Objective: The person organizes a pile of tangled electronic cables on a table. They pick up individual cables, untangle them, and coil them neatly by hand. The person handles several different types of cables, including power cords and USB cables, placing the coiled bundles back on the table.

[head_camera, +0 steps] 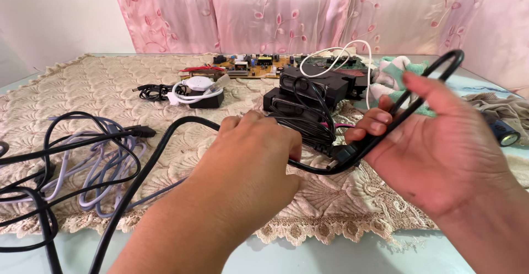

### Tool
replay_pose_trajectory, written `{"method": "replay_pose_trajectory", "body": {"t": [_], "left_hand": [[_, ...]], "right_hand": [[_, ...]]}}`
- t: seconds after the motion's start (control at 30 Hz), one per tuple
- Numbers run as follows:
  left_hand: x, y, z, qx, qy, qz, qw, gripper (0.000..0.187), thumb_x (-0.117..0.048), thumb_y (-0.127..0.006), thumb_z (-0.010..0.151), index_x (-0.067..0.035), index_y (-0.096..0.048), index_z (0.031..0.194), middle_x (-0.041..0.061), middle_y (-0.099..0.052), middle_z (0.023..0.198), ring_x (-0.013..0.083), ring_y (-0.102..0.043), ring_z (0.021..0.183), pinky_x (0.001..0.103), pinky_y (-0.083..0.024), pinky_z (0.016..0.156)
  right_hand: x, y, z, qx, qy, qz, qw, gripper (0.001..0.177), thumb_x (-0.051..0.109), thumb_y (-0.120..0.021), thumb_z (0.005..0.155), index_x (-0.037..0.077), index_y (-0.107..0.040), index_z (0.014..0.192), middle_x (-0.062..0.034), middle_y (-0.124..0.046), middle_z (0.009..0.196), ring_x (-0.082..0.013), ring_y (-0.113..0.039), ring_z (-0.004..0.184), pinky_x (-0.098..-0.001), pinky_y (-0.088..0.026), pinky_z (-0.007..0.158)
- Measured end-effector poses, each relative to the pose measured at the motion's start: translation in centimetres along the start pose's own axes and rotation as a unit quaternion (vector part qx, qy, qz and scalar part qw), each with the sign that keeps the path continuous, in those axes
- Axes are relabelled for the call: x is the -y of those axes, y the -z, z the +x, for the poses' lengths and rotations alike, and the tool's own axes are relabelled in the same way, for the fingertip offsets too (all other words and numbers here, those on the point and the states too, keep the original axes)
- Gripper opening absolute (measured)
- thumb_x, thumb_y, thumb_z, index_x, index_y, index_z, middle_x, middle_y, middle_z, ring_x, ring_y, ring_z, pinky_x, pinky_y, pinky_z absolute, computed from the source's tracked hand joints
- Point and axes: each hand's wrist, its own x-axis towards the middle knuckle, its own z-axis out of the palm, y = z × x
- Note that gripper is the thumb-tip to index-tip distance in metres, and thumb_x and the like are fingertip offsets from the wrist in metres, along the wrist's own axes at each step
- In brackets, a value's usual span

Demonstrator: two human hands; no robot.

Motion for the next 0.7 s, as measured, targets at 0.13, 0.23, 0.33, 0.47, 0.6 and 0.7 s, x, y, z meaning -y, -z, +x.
{"method": "replay_pose_trajectory", "body": {"t": [0.13,0.23,0.33,0.47,0.6,0.7], "left_hand": [[-0.8,0.5,0.2,0.075,0.052,-0.005,0.996,0.027,-0.04,-0.078,0.08,-0.015,-0.077,0.088,0.007,-0.073,0.095,0.0293,-0.06,0.109,0.048,-0.039,0.099],[-1.3,1.1,0.2,0.116,0.083,-0.014,0.99,0.026,-0.04,-0.076,0.081,-0.016,-0.077,0.09,0.006,-0.073,0.097,0.027,-0.06,0.112,0.044,-0.039,0.101],[-1.3,1.2,0.0,0.118,0.088,-0.005,0.989,0.018,-0.03,-0.073,0.08,-0.016,-0.077,0.091,0.007,-0.073,0.098,0.0271,-0.059,0.114,0.044,-0.039,0.103],[-0.4,0.6,-0.5,0.083,0.085,0.058,0.991,0.021,-0.012,-0.067,0.077,-0.017,-0.078,0.094,0.01,-0.072,0.1,0.0317,-0.058,0.117,0.053,-0.032,0.108],[1.2,1.0,-0.9,0.052,0.096,0.103,0.989,0.035,-0.007,-0.063,0.076,-0.024,-0.08,0.102,0.008,-0.073,0.102,0.0325,-0.056,0.121,0.062,-0.021,0.113],[1.6,2.5,-0.8,0.079,0.108,0.025,0.991,0.038,-0.004,-0.059,0.081,-0.022,-0.083,0.105,0.009,-0.078,0.098,0.0282,-0.064,0.115,0.055,-0.03,0.114]], "right_hand": [[0.3,-0.4,-0.4,0.034,-0.024,0.04,0.998,0.036,0.036,-0.052,0.104,0.001,-0.052,0.097,-0.0068,-0.048,0.089,-0.0183,-0.044,0.082,-0.0402,-0.044,0.086],[0.1,0.0,0.1,0.042,-0.029,0.042,0.998,0.036,0.036,-0.052,0.107,0.001,-0.052,0.098,-0.0062,-0.049,0.09,-0.0179,-0.044,0.083,-0.0396,-0.044,0.085],[-0.3,0.4,0.7,0.085,-0.014,0.031,0.996,0.034,0.035,-0.055,0.11,0.004,-0.053,0.099,-0.0041,-0.049,0.089,-0.0173,-0.044,0.08,-0.0403,-0.043,0.08],[-0.5,0.6,1.2,0.088,0.032,-0.024,0.995,0.028,0.036,-0.059,0.109,0.01,-0.054,0.1,-0.0001,-0.049,0.086,-0.0154,-0.043,0.078,-0.0387,-0.042,0.076],[-0.4,0.9,1.4,0.11,0.032,-0.049,0.992,0.029,0.038,-0.064,0.108,0.012,-0.053,0.099,0.0006,-0.047,0.084,-0.015,-0.042,0.077,-0.037,-0.042,0.073],[-0.6,0.9,1.3,0.088,0.028,-0.066,0.994,0.027,0.037,-0.062,0.103,0.012,-0.053,0.098,0.0004,-0.046,0.083,-0.0151,-0.041,0.075,-0.0364,-0.041,0.071]]}}
